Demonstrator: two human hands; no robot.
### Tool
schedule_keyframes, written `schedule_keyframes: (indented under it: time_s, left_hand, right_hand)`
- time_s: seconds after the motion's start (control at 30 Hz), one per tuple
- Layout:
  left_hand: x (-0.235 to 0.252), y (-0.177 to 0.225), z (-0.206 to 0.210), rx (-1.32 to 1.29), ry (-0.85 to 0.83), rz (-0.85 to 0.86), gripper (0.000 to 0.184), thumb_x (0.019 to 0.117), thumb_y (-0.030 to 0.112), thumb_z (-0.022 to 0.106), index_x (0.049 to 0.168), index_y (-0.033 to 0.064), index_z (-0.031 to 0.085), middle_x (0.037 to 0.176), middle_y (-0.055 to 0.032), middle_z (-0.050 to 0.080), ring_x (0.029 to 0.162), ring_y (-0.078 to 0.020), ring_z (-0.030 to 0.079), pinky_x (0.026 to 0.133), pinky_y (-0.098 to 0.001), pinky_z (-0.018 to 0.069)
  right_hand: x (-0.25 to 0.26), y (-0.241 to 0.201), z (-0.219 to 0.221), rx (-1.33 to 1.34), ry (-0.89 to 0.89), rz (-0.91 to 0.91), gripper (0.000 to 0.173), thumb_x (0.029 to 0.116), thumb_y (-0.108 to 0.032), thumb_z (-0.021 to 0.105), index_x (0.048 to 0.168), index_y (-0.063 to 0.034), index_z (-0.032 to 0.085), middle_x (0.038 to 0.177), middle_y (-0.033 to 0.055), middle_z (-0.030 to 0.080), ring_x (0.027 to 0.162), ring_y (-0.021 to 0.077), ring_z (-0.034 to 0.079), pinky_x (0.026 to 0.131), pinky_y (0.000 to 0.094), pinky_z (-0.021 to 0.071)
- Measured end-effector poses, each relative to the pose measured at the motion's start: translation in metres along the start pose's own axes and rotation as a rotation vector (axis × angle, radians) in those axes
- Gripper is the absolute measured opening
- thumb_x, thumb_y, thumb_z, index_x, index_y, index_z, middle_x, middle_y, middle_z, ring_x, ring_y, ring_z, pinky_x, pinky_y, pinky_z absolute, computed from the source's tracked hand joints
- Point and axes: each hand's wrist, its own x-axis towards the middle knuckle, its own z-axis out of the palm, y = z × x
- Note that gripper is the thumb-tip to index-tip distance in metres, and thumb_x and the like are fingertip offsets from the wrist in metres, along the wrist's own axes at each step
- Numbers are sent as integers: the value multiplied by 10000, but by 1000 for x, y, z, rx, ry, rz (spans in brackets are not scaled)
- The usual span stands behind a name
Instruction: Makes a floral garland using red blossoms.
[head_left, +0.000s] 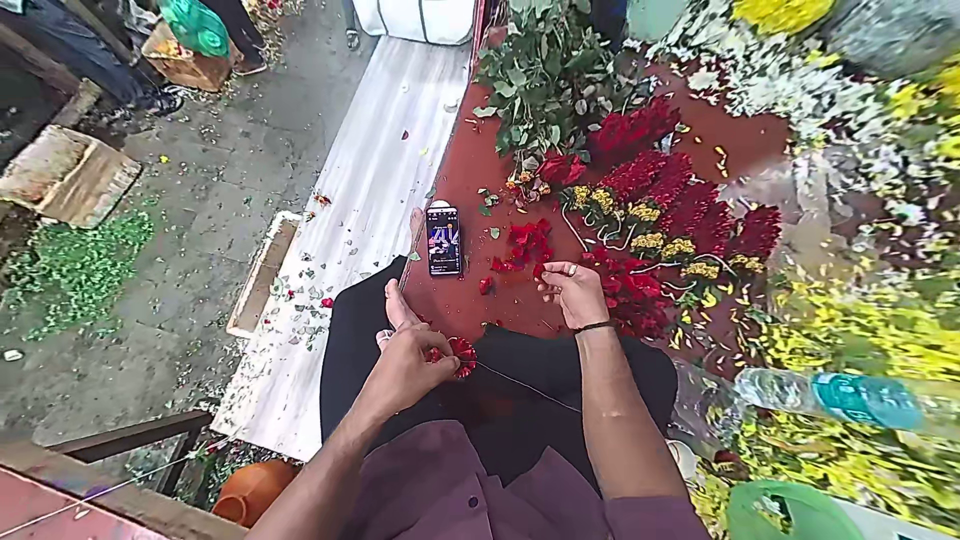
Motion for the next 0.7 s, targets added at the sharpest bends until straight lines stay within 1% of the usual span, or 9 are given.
schedule_keyframes:
  time_s: [0.07,0.13,0.23,0.37,0.43,0.5,0.6,0.63,0.7]
  left_hand:
    - [3,0,0,-4,-8,13,191,880,351,737,893,165,782,856,3,644,911,-148,581,831,-372,465]
    - [5,1,1,-4,-19,14,200,883,355,735,883,159,778,863,-5,660,909,-153,588,825,-376,475]
    - [8,4,0,2,-27,0,199,888,349,733,885,155,778,859,-3,651,886,-147,578,792,-364,470]
    - [10,2,-2,-12,-19,-2,200,891,361,741,879,165,779,853,21,653,874,-115,591,803,-341,480]
    - [11,2,-2,-20,-10,-1,186,887,351,744,866,169,778,834,36,646,841,-97,586,780,-328,481]
    - [13,1,-2,-18,2,-1,170,884,336,743,857,171,778,822,45,641,810,-85,580,754,-314,479]
    - [16,1,-2,-12,12,9,157,880,318,746,845,168,776,860,41,685,850,-82,622,765,-307,513]
    - [16,-1,-2,-11,13,17,153,882,314,748,846,168,776,875,38,698,876,-89,638,789,-316,526]
    - [18,-3,-1,2,19,24,145,879,317,750,847,179,779,867,44,701,866,-89,643,779,-320,532]
  right_hand:
    - [-22,-14,8,84,-55,-37,173,958,-36,678,1129,-29,704,862,73,714,623,128,638,544,272,548]
    - [-40,-23,14,172,-126,-60,198,950,5,665,1144,-12,702,939,101,719,672,148,655,585,294,572]
    - [-57,-28,25,225,-158,-67,173,970,13,626,1121,8,710,932,117,716,682,163,658,593,305,577]
    - [-56,-20,32,187,-177,-77,144,1019,-35,589,1116,13,684,903,136,732,676,185,687,563,299,572]
    - [-51,-14,33,169,-165,-124,136,1003,-14,603,1107,3,688,879,124,730,646,165,669,538,280,553]
    - [-49,-9,32,164,-143,-170,135,984,17,596,1065,-4,703,865,107,720,622,152,646,533,282,548]
    - [-48,-7,28,156,-110,-182,198,978,39,540,1010,-12,728,904,102,738,622,152,646,533,285,545]
    - [-48,-7,27,155,-105,-172,219,982,37,527,1015,-12,738,918,104,744,624,153,649,539,287,549]
    - [-48,-7,27,159,-112,-153,234,1003,22,522,1053,-6,749,937,103,751,626,147,646,559,284,551]
